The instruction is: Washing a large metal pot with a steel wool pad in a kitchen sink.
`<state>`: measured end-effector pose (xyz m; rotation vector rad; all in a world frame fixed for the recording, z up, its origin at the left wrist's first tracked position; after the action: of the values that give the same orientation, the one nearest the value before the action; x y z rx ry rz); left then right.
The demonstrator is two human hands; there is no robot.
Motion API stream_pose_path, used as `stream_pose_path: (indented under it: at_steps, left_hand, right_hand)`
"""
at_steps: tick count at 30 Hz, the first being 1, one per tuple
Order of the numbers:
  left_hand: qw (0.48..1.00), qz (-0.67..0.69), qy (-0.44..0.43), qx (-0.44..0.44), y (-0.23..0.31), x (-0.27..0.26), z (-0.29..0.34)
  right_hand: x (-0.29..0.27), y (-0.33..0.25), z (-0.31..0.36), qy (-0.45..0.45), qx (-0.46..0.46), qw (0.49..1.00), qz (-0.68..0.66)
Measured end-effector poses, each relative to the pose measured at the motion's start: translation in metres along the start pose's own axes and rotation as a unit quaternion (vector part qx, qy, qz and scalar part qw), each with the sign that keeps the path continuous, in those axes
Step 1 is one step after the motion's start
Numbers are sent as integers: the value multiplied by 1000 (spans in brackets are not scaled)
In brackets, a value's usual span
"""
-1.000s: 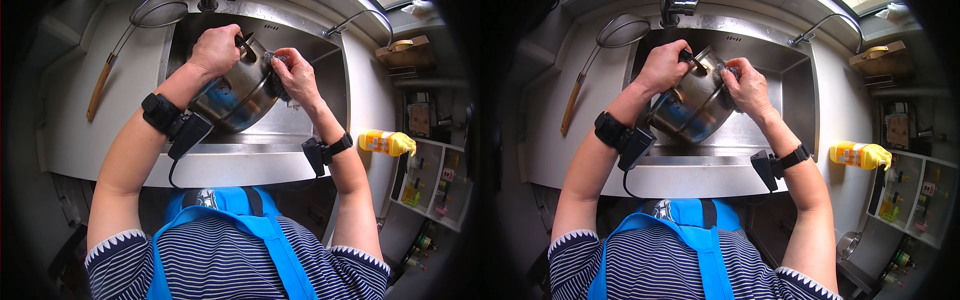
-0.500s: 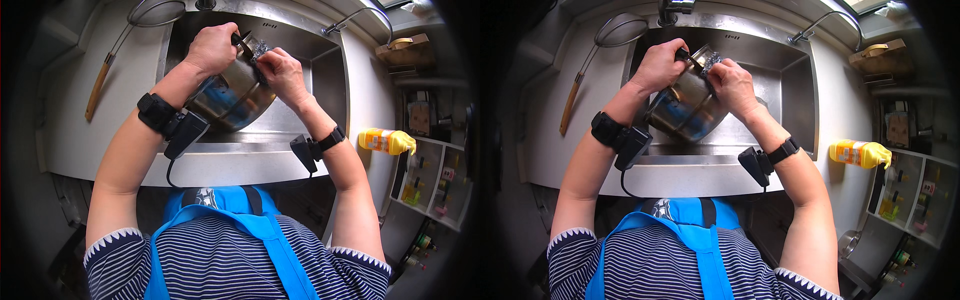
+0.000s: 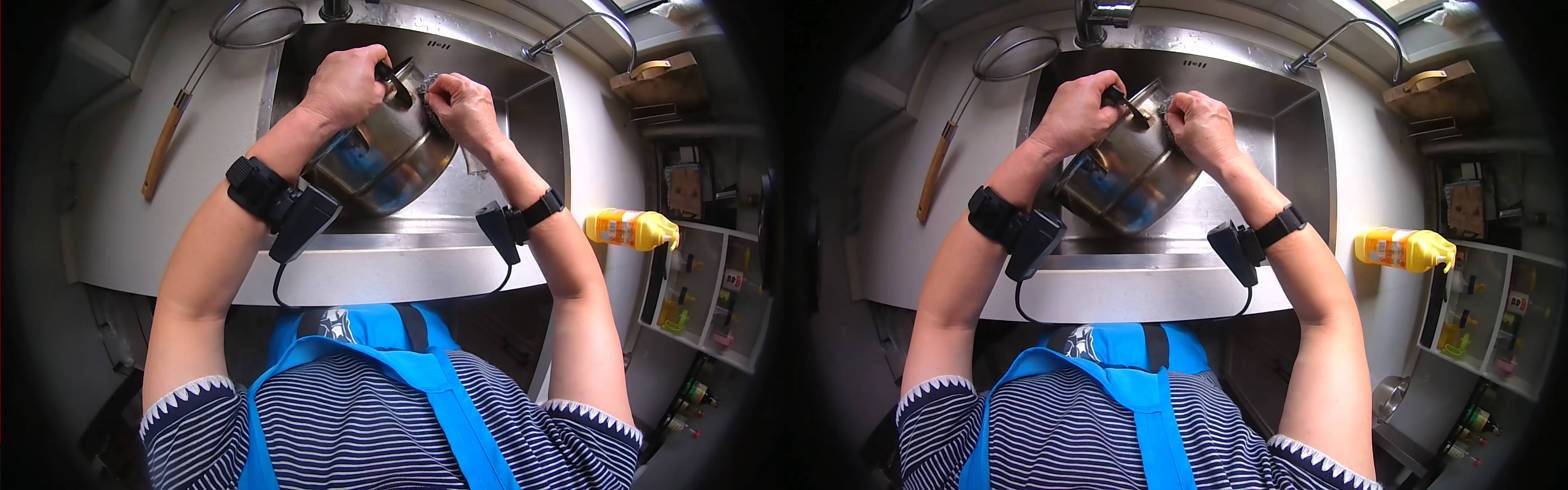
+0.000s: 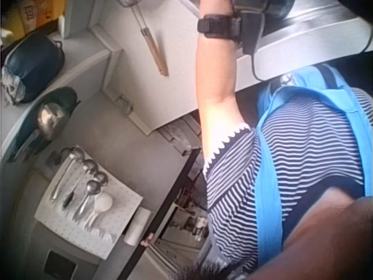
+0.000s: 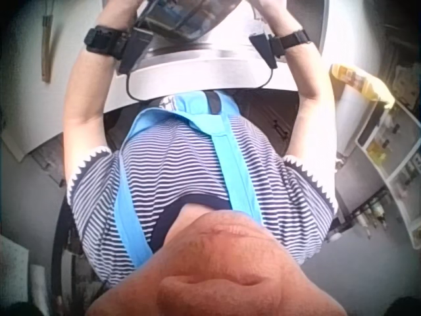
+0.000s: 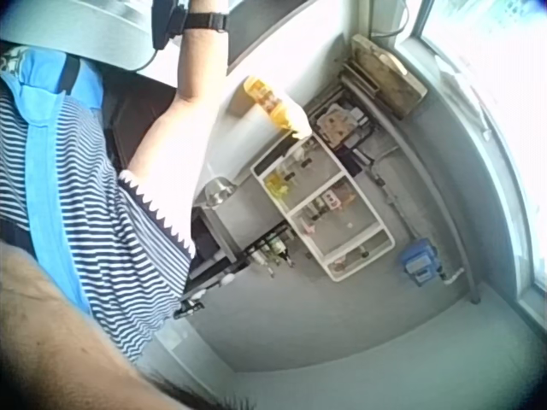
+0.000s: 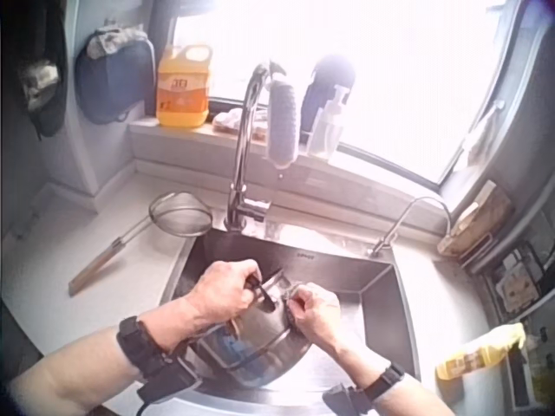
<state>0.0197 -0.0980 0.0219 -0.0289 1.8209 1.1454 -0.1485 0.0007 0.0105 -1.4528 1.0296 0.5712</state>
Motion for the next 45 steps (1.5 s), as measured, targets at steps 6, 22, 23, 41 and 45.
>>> stream_pose_path:
  at_steps: [6,22,23,41,45]
  left_hand:
    - [1000,-11,17,8,-1,4,-1]
    - [1000,-14,17,-1,2,6,-4]
    - [1000,-12,17,1,3,6,-4]
    - [1000,0,11,-2,-1,1,1]
    - [1000,4,8,3,5,5,-1]
  right_hand:
    - [0,-9,13,-7,1,1000,8]
    - [2,-15,27,20,-3,999,-27]
    - [0,-13,23,25,15,999,-35]
    - [-4,-23,9,-75,90,992,-46]
    - [-9,-9,-2,-49,98,993,-37]
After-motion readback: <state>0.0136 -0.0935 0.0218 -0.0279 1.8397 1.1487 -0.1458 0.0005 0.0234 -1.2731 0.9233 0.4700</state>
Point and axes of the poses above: each hand's wrist, its own z-axis away from the middle knuckle, its own x-axis out of the palm, y = z × x, the point moved 1 cm from there along -z, towards the middle knuckle, and after that the axes turned 2 degrees about x, right-handed, at the moved point
